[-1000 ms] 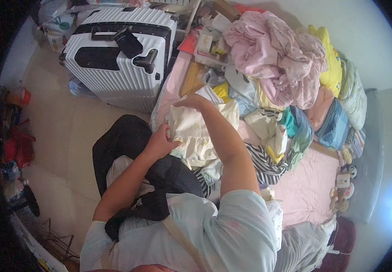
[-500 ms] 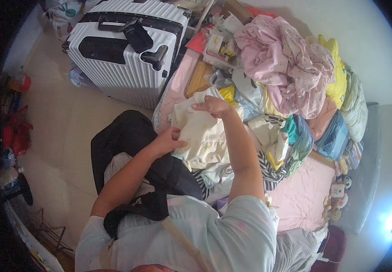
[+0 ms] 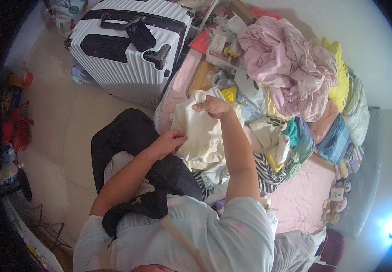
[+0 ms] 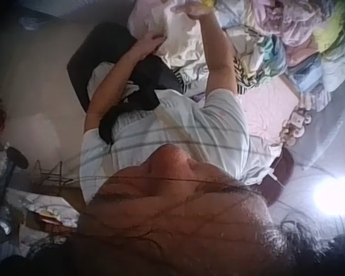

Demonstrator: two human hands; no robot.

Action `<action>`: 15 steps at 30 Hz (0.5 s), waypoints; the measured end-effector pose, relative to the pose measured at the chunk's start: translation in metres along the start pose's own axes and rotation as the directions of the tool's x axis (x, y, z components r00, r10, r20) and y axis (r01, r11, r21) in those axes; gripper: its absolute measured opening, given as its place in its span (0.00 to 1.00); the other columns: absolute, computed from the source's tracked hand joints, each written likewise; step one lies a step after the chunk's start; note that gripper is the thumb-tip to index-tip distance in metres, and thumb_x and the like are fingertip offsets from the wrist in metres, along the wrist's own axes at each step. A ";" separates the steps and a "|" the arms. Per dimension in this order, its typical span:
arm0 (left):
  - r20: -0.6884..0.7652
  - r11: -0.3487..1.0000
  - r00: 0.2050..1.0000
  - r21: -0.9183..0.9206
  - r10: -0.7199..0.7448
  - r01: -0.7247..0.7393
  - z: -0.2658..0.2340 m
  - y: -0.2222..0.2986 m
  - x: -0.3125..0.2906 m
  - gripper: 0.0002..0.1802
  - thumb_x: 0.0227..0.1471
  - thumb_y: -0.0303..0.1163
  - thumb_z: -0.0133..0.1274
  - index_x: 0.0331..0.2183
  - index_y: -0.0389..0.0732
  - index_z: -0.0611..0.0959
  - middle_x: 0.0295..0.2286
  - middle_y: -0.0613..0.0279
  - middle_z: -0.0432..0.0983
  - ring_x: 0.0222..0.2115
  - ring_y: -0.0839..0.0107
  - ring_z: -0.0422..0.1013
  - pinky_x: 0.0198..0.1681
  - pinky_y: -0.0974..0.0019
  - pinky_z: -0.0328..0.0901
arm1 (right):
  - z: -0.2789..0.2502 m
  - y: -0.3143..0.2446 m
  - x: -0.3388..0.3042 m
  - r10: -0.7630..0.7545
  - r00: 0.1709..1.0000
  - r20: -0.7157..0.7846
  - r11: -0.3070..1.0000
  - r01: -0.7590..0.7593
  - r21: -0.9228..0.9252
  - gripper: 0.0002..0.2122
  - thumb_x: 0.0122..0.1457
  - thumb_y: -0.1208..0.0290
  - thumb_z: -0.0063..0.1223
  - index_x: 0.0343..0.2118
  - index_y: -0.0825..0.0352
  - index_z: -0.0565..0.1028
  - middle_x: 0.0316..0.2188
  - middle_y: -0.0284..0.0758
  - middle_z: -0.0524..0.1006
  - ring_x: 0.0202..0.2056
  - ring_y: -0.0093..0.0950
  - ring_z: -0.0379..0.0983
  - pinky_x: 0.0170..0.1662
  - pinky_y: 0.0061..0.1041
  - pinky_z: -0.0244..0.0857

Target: Sort and fold various pieces of children's or small clothing items onto a bed.

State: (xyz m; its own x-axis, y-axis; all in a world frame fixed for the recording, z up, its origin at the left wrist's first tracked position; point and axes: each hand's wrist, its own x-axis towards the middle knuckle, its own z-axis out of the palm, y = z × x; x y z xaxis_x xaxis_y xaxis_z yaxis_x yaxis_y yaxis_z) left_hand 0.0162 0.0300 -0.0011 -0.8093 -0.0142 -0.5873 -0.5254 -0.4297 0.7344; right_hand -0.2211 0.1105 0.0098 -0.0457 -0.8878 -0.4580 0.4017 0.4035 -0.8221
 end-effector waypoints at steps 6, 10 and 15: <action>-0.256 0.904 0.915 0.376 0.311 -0.202 0.000 -0.017 0.001 0.10 0.50 0.31 0.50 0.26 0.33 0.78 0.23 0.61 0.74 0.19 0.75 0.68 0.21 0.68 0.63 | -0.002 0.000 0.011 0.049 0.997 -0.060 0.999 -0.050 -0.021 0.13 0.50 0.75 0.58 0.39 0.64 0.73 0.32 0.27 0.75 0.36 0.22 0.71 0.42 0.24 0.64; -0.319 0.991 0.943 0.118 0.094 -0.059 0.000 -0.009 0.001 0.14 0.50 0.32 0.50 0.36 0.31 0.75 0.25 0.56 0.74 0.18 0.73 0.69 0.20 0.69 0.64 | -0.024 0.024 0.037 0.041 0.984 -0.173 0.957 -0.088 -0.276 0.10 0.48 0.74 0.58 0.35 0.66 0.75 0.29 0.28 0.75 0.34 0.22 0.72 0.38 0.24 0.66; -0.363 0.994 0.930 0.104 0.056 -0.020 -0.005 -0.001 -0.014 0.24 0.47 0.28 0.52 0.46 0.29 0.67 0.28 0.53 0.74 0.19 0.73 0.70 0.19 0.69 0.66 | 0.002 0.029 0.056 -0.341 0.850 -0.401 0.477 -0.212 -0.853 0.09 0.45 0.72 0.55 0.32 0.64 0.76 0.30 0.41 0.76 0.32 0.37 0.74 0.35 0.32 0.66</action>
State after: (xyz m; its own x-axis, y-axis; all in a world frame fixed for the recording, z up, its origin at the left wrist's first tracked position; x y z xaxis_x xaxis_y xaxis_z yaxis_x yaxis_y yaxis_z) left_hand 0.0294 0.0267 0.0044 -0.6870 -0.3649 -0.6284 -0.5338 -0.3334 0.7771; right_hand -0.2101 0.0722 -0.0389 -0.5430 -0.8033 -0.2448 -0.5791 0.5693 -0.5835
